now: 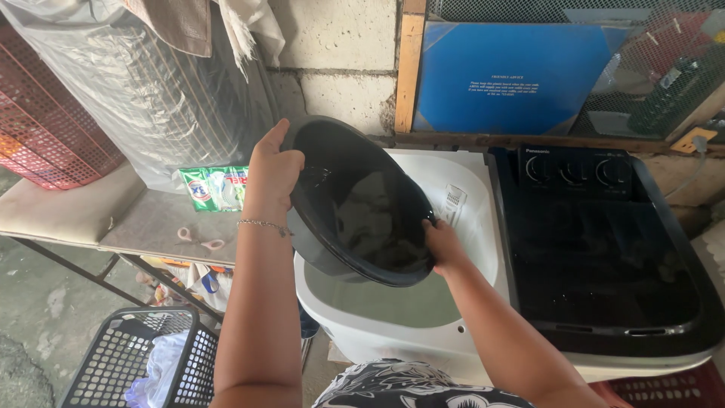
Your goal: Move plastic basins and fill them with water at an outdoor sink.
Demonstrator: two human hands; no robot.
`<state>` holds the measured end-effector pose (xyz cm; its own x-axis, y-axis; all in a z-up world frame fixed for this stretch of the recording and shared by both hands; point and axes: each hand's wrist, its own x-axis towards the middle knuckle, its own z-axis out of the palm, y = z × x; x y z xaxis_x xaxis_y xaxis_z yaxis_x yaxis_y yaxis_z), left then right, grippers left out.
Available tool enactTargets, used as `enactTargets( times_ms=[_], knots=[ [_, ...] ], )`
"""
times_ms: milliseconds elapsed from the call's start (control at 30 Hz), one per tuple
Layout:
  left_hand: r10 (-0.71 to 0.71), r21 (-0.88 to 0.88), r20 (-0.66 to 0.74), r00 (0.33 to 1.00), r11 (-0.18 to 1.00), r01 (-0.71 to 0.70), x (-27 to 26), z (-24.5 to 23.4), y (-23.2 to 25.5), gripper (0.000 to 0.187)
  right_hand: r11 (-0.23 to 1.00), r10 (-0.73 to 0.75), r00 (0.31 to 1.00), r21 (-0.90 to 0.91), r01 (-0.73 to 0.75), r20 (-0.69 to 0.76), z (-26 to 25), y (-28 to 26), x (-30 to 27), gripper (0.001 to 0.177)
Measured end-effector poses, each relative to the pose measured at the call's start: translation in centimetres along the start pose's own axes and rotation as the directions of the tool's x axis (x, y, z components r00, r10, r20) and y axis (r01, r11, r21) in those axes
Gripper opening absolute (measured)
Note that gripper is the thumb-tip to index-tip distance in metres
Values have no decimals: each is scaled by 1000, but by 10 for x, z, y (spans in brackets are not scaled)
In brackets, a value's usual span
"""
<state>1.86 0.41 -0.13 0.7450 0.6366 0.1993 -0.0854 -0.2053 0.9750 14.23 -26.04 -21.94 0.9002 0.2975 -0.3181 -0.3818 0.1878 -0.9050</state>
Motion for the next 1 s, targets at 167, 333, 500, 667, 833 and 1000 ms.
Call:
enactTargets(
  times_ms=[167, 333, 500, 667, 833, 1000],
  knots=[
    [-84, 49, 0, 996, 995, 84, -8, 12, 30, 83, 998, 27, 1000, 53, -28, 16, 2, 7, 3, 40],
    [-93, 80, 41, 995, 993, 90, 0, 20, 33, 82, 999, -9, 999, 41, 8, 31, 5, 21, 14, 41],
    [61, 73, 78, 995, 995, -67, 11, 31, 30, 77, 999, 11, 1000, -40, -12, -25, 11, 34, 23, 45],
    [286, 117, 131, 949, 946, -301, 42, 44, -4, 76, 999, 43, 999, 0, -43, -27, 15, 55, 36, 43],
    [145, 140, 169, 975, 976, -169, 17, 55, 41, 77, 991, 69, 995, -112, -77, -65, 18, 66, 42, 43],
    [7, 236, 244, 970, 970, -66, -2, 63, 71, 80, 938, 164, 983, -297, -181, -81, 29, 51, 22, 41]
  ],
)
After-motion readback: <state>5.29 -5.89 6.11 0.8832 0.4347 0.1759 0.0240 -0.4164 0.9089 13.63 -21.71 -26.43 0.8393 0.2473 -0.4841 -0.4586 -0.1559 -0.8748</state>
